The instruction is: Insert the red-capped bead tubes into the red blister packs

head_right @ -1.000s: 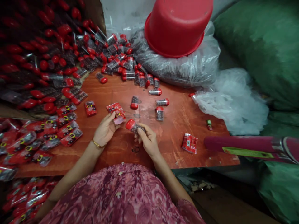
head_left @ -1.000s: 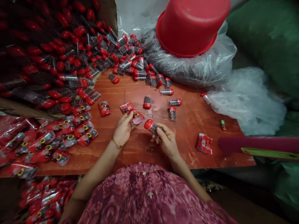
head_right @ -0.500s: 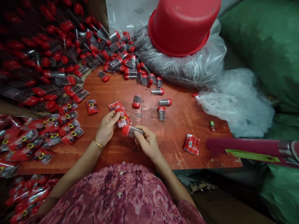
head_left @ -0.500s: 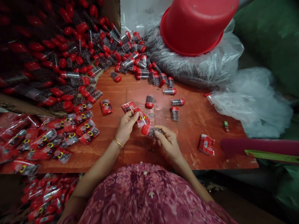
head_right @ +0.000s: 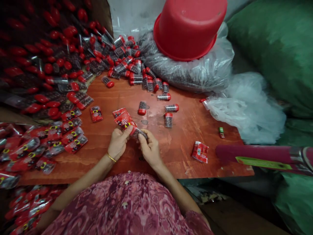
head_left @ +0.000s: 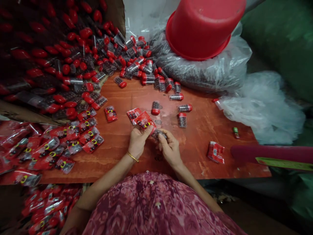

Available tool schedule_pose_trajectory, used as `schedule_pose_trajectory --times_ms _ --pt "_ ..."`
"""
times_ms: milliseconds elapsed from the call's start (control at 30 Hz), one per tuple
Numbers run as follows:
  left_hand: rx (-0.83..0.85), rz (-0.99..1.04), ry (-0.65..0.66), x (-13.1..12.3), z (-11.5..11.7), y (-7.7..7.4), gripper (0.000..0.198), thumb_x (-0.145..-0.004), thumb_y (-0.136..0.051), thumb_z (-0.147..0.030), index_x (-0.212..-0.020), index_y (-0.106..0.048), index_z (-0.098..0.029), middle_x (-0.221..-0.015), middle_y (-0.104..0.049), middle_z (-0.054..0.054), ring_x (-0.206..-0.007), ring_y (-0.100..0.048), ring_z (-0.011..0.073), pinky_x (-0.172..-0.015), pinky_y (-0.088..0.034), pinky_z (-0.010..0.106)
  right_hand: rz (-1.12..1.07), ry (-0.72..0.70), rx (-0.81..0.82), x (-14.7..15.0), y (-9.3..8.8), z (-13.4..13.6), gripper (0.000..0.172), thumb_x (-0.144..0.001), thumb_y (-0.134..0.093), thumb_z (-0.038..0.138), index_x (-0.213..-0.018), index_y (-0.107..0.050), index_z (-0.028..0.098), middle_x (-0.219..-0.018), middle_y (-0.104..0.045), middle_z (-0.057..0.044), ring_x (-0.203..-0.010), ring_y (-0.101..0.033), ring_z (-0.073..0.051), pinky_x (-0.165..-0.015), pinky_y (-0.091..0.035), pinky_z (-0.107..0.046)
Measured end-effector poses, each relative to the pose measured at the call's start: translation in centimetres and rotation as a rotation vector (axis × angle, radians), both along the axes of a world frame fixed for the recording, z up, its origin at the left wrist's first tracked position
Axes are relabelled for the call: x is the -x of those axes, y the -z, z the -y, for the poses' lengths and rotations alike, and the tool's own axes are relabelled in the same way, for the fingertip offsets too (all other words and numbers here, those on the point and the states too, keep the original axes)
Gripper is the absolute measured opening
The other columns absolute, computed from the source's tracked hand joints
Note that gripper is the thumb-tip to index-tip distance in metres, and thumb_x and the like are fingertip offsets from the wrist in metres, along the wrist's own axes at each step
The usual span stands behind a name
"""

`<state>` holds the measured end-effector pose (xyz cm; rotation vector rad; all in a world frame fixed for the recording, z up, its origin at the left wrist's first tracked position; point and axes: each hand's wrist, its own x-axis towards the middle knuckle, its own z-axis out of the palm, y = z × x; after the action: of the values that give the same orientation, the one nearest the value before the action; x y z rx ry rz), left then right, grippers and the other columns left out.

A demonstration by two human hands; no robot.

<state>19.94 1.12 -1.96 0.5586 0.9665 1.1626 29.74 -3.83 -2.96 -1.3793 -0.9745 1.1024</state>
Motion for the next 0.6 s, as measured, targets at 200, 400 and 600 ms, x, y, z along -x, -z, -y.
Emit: schedule_pose_trajectory --times_ms 200,400,600 --pt "0.011 -0.045 0.043 -0.7 0.6 0.5 0.034 -0.066 -0.069 -0.045 -0.077 -0.064 -0.013 -0.066 -0.065 0.0 -0.05 -0.052 0.0077 -0.049 -0.039 0.02 0.02 0.068 -0.044 1.0 0.2 -0.6 0.026 -0.085 -0.047 0.041 -0.096 -0.054 0.019 -0.066 -0.052 0.003 -0.051 -0.045 -0.008 -0.046 -0.04 -0.021" --pt "0.063 -0.009 0.088 -0.1 -0.7 0.3 0.024 -0.056 -0.075 -0.032 -0.066 -0.064 -0.012 -0.063 -0.064 0.0 -0.059 -0.056 0.0099 -0.061 -0.044 0.021 0.132 -0.057 -0.083 0.0 -0.2 -1.7 0.021 -0.084 -0.051 0.036 -0.094 -0.056 0.018 -0.076 -0.057 0.0 -0.065 -0.052 -0.011 -0.058 -0.045 -0.023" --pt "0.109 0.05 0.09 0.4 -1.1 -0.6 0.033 -0.054 -0.076 -0.037 -0.071 -0.063 -0.012 -0.064 -0.064 0.0 -0.053 -0.055 0.009 -0.053 -0.044 0.021 -0.026 -0.031 -0.056 1.2 0.1 -2.5 0.025 -0.081 -0.055 0.04 -0.095 -0.053 0.02 -0.071 -0.055 0.003 -0.053 -0.048 -0.008 -0.048 -0.042 -0.021"
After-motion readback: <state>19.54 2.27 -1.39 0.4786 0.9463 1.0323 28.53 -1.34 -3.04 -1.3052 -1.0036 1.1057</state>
